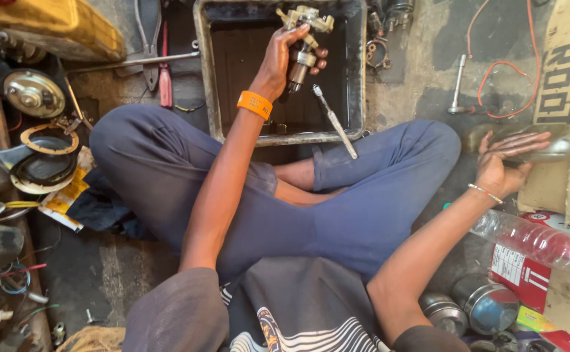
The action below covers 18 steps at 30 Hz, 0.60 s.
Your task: The person sits on the floor and scrubs a small mechanical part in a tray of dark liquid using a brush. They then pour a yellowish liquid from a plastic bottle onto the part and continue scrubbing with the brush.
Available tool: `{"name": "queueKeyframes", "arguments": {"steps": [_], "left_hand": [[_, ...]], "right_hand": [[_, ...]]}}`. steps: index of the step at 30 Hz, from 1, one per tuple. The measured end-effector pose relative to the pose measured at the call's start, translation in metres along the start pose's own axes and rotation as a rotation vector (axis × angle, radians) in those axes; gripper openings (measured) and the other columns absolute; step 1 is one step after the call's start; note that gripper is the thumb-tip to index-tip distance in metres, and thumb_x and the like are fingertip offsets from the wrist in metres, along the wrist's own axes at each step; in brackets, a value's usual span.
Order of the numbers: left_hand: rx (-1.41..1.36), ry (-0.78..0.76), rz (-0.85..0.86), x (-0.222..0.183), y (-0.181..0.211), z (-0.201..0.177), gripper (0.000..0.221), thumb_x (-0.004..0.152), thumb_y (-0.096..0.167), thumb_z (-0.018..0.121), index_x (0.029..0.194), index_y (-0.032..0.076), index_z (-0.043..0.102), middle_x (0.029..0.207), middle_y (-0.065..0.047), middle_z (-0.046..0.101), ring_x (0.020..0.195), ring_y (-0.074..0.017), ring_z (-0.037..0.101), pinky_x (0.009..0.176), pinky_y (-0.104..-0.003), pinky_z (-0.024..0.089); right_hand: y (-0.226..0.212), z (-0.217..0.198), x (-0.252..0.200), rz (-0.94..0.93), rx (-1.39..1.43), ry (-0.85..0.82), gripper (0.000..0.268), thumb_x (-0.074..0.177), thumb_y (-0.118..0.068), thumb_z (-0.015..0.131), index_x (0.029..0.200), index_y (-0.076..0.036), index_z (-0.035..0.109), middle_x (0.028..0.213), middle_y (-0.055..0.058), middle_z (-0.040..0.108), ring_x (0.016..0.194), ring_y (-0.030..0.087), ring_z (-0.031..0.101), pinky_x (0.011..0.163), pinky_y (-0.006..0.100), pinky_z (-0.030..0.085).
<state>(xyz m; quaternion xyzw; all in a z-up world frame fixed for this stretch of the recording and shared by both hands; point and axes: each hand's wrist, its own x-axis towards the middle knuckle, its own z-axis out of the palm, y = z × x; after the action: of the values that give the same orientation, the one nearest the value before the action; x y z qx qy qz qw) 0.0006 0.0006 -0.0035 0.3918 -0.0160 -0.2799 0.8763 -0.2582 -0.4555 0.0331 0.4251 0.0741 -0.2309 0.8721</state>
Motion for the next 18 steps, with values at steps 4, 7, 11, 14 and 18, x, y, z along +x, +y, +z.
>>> {"name": "queueKeyframes", "arguments": {"steps": [4,7,11,14,18], "left_hand": [[-0.172,-0.059,-0.049,0.0,0.005,-0.003,0.054,0.095,0.046,0.057,0.121,-0.001,0.059,0.097,-0.024,0.072,0.082,-0.0343,0.075,0.069,-0.044,0.064],[-0.232,-0.147,-0.053,-0.006,0.012,-0.004,0.073,0.092,0.061,0.053,0.13,-0.001,0.057,0.106,-0.025,0.07,0.09,-0.0346,0.074,0.076,-0.047,0.064],[-0.288,-0.182,-0.093,-0.008,0.013,-0.005,0.087,0.088,0.071,0.048,0.133,-0.003,0.056,0.111,-0.025,0.07,0.096,-0.0359,0.073,0.083,-0.051,0.064],[-0.256,-0.157,-0.069,-0.005,0.009,-0.006,0.088,0.088,0.073,0.046,0.132,-0.003,0.056,0.109,-0.025,0.07,0.094,-0.0354,0.074,0.082,-0.05,0.065],[-0.182,-0.11,0.007,-0.002,0.004,-0.007,0.08,0.091,0.067,0.052,0.13,-0.003,0.057,0.105,-0.024,0.071,0.088,-0.0336,0.074,0.076,-0.047,0.064]], "right_hand": [[-0.003,0.004,-0.005,-0.019,-0.011,0.022,0.112,0.093,-0.025,0.07,0.174,-0.023,-0.007,0.132,0.027,0.062,0.106,0.047,0.065,0.093,0.056,0.058],[-0.003,0.006,-0.001,0.002,-0.031,0.03,0.115,0.092,-0.023,0.07,0.176,-0.024,-0.009,0.131,0.027,0.062,0.105,0.047,0.065,0.091,0.056,0.058],[0.0,0.007,0.002,0.005,0.016,-0.007,0.118,0.094,-0.021,0.071,0.18,-0.028,-0.01,0.13,0.026,0.063,0.108,0.047,0.064,0.094,0.057,0.057],[0.002,0.008,0.002,-0.022,-0.008,-0.004,0.109,0.095,-0.02,0.07,0.174,-0.02,-0.004,0.127,0.024,0.064,0.107,0.042,0.066,0.092,0.051,0.058],[0.007,0.007,0.001,-0.024,-0.052,-0.009,0.093,0.098,-0.019,0.069,0.166,-0.013,0.006,0.122,0.021,0.065,0.103,0.037,0.067,0.09,0.045,0.06]]}}
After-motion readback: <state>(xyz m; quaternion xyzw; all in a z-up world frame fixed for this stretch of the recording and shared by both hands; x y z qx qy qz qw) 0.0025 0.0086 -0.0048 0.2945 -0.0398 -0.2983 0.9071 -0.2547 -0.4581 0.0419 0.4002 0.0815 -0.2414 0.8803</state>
